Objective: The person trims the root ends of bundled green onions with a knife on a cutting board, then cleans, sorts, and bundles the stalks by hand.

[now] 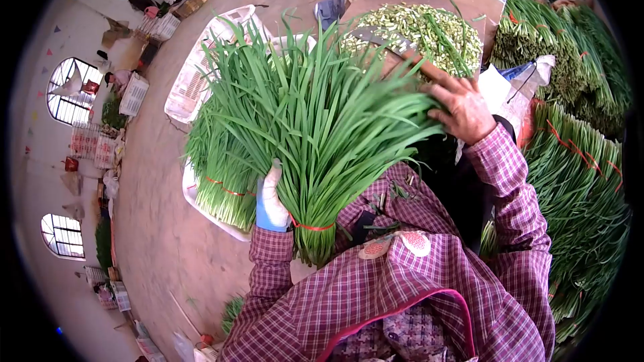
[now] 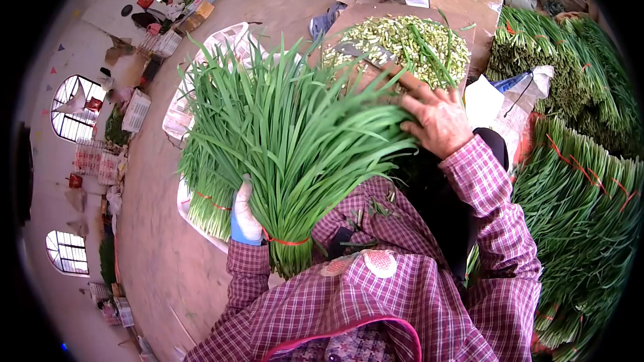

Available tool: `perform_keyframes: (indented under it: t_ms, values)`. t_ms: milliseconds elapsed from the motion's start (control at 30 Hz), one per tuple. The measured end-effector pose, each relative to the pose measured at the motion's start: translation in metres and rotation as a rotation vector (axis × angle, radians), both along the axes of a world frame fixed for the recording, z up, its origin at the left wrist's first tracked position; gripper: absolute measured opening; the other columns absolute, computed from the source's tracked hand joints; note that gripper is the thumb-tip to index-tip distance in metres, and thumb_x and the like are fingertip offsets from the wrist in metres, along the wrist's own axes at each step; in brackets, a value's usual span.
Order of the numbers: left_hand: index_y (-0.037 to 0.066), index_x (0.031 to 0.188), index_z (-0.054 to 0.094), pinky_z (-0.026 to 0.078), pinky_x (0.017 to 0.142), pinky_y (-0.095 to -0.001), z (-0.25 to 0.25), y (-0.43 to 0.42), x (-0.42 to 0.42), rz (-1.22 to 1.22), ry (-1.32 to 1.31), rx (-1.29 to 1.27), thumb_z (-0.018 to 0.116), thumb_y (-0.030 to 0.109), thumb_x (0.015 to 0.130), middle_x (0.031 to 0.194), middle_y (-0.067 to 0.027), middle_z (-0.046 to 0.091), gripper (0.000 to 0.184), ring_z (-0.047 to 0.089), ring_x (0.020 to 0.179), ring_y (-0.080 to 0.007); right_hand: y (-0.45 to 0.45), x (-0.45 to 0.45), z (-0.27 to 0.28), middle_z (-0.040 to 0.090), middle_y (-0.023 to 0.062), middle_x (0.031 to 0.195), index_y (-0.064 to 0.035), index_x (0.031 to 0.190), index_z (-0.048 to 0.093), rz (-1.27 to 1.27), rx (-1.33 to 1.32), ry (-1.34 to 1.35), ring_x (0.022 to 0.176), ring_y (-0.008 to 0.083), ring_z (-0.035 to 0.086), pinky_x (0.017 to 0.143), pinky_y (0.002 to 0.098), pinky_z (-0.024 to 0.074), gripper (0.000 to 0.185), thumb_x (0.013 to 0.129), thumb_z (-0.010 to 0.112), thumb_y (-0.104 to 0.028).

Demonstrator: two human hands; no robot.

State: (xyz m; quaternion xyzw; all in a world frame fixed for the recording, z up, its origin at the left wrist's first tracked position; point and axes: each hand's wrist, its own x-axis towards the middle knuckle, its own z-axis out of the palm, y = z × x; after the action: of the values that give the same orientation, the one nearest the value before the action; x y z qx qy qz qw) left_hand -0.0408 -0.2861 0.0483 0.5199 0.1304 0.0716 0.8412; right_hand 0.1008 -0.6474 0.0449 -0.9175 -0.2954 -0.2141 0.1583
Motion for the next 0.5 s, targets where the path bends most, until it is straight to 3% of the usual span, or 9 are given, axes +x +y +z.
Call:
perform_keyframes:
  t_ms: [67, 133, 200, 333, 367, 500]
  values:
    - [0.0, 0.133, 0.051, 0.054, 0.09, -0.0342, -0.001, -0.003, 0.0, 0.019, -0.005, -0.027, 0.058, 0.028, 0.095, 0.122, -0.0109, 0.062, 0.047, 0.064, 0.105, -0.0195, 0.004, -0.002, 0.044, 0.058, 0.0036, 0.122, -0.0246, 0.125, 0.059, -0.168, 0.004, -0.043, 0.108, 0.0281, 0.057, 0.098, 0.0516, 0.0408, 0.047, 0.08, 0.073, -0.026]
    - [-0.001, 0.133, 0.05, 0.054, 0.091, -0.034, 0.01, -0.011, 0.002, 0.01, -0.01, 0.074, 0.058, 0.027, 0.095, 0.122, -0.012, 0.062, 0.048, 0.064, 0.106, -0.0191, 0.026, -0.005, 0.072, 0.058, 0.0028, 0.122, -0.026, 0.124, 0.06, -0.107, 0.067, -0.221, 0.112, 0.0262, 0.056, 0.097, 0.0487, 0.0417, 0.047, 0.079, 0.073, -0.021]
    - [-0.001, 0.133, 0.05, 0.053, 0.091, -0.034, 0.01, -0.013, 0.003, 0.03, -0.02, 0.143, 0.058, 0.026, 0.095, 0.123, -0.0122, 0.061, 0.047, 0.063, 0.106, -0.0191, 0.07, -0.016, 0.085, 0.058, 0.0023, 0.121, -0.0275, 0.122, 0.061, 0.123, 0.195, -0.342, 0.115, 0.0252, 0.053, 0.101, 0.05, 0.0404, 0.046, 0.078, 0.075, -0.022]
    - [-0.001, 0.134, 0.05, 0.053, 0.092, -0.0331, 0.026, -0.039, 0.001, 0.149, -0.048, 0.212, 0.058, 0.024, 0.096, 0.125, -0.0122, 0.059, 0.047, 0.061, 0.108, -0.0189, 0.152, -0.042, 0.065, 0.054, 0.0037, 0.123, -0.031, 0.124, 0.058, 0.474, 0.202, -0.219, 0.129, 0.0278, 0.042, 0.112, 0.0581, 0.0298, 0.052, 0.075, 0.074, -0.039]
    - [-0.001, 0.134, 0.05, 0.053, 0.092, -0.0331, 0.025, -0.035, 0.0, 0.154, -0.046, 0.214, 0.058, 0.024, 0.096, 0.125, -0.0122, 0.059, 0.047, 0.061, 0.108, -0.0189, 0.162, -0.038, 0.046, 0.05, 0.0015, 0.132, -0.0353, 0.129, 0.054, 0.45, 0.123, -0.164, 0.135, 0.0273, 0.037, 0.112, 0.06, 0.0285, 0.058, 0.075, 0.07, -0.049]
    - [-0.002, 0.134, 0.049, 0.053, 0.091, -0.0322, 0.008, -0.014, -0.001, 0.125, -0.007, 0.119, 0.059, 0.024, 0.096, 0.124, -0.012, 0.06, 0.047, 0.062, 0.108, -0.018, 0.146, -0.028, -0.008, 0.055, 0.0034, 0.103, -0.0325, 0.126, 0.059, 0.334, -0.017, -0.06, 0.113, 0.0247, 0.05, 0.112, 0.0621, 0.0257, 0.053, 0.08, 0.059, -0.06]
